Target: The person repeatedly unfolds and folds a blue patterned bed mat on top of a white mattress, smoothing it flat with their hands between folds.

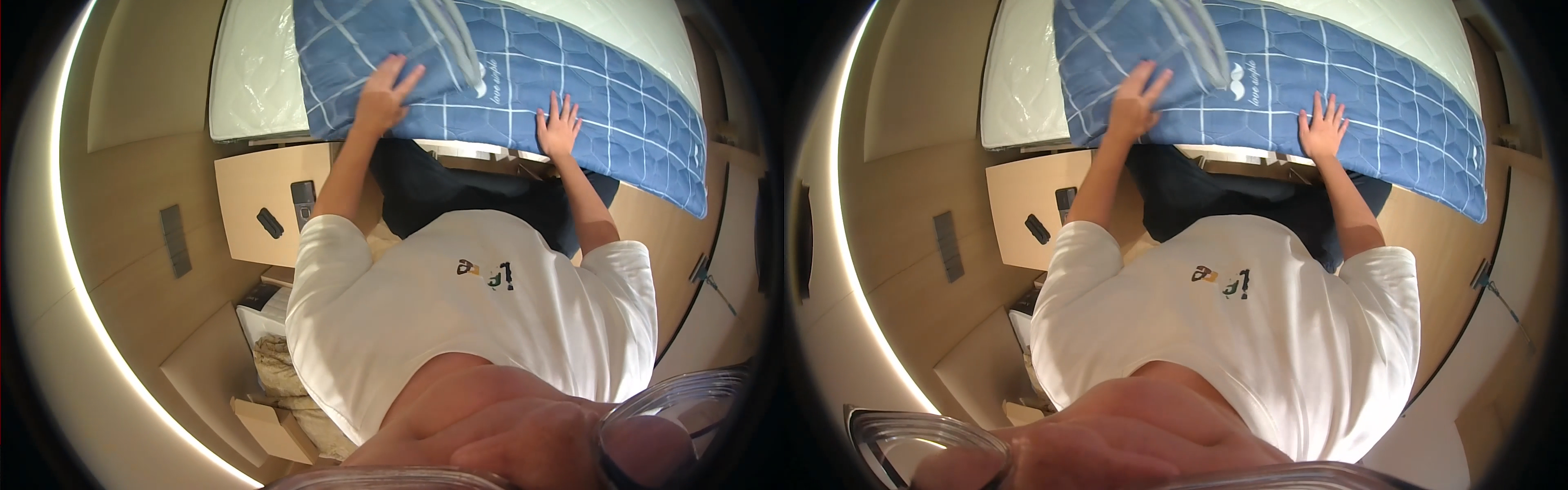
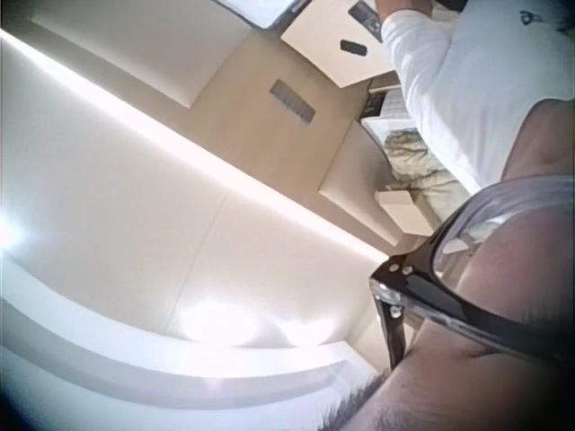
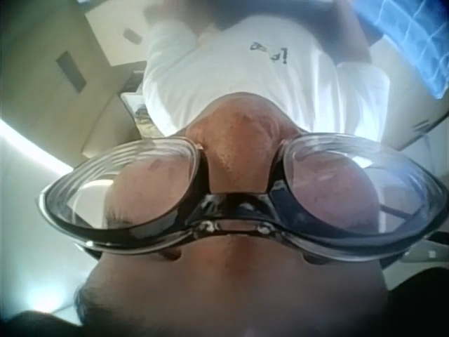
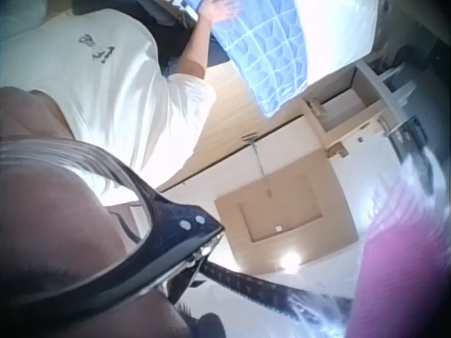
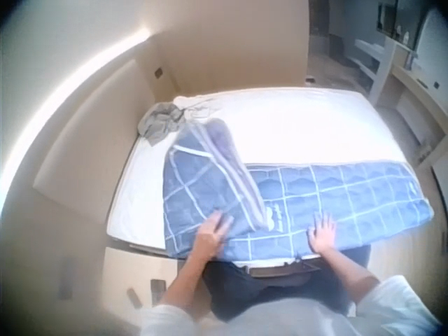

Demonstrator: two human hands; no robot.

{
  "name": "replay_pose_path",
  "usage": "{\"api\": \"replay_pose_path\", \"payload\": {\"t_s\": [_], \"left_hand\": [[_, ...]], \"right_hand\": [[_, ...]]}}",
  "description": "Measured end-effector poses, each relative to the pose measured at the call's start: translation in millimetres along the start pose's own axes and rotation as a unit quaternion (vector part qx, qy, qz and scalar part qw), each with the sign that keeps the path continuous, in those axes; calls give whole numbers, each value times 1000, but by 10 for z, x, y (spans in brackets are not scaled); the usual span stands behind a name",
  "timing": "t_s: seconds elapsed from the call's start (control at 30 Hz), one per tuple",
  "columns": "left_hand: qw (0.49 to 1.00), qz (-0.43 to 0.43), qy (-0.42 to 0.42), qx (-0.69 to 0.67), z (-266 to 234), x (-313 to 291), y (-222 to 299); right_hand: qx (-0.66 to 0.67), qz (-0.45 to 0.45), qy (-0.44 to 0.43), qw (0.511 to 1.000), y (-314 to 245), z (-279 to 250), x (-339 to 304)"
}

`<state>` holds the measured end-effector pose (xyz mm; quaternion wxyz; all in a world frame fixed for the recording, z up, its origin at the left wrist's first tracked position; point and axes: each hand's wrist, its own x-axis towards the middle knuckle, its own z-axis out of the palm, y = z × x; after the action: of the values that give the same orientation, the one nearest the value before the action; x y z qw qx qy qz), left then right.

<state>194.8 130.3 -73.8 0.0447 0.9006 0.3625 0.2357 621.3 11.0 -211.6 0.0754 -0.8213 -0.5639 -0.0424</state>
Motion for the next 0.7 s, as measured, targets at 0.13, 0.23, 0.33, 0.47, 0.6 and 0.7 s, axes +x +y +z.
{"api": "replay_pose_path", "payload": {"t_s": [0.13,0.23,0.33,0.47,0.6,0.7], "left_hand": [[989,55,-138,-3,740,-313,572],[990,-18,-135,24,899,-336,867],[975,-28,-205,75,836,-352,947],[950,-45,-274,142,559,-363,1117],[947,-42,-280,150,796,-162,1170],[943,-85,-269,176,749,-282,1329]], "right_hand": [[167,-41,33,985,610,-387,11],[94,57,100,989,1867,-414,56],[35,334,106,936,3350,-325,126],[355,710,78,603,4823,-328,371],[700,562,93,431,6440,-555,96],[682,582,102,431,6558,-645,412]]}}
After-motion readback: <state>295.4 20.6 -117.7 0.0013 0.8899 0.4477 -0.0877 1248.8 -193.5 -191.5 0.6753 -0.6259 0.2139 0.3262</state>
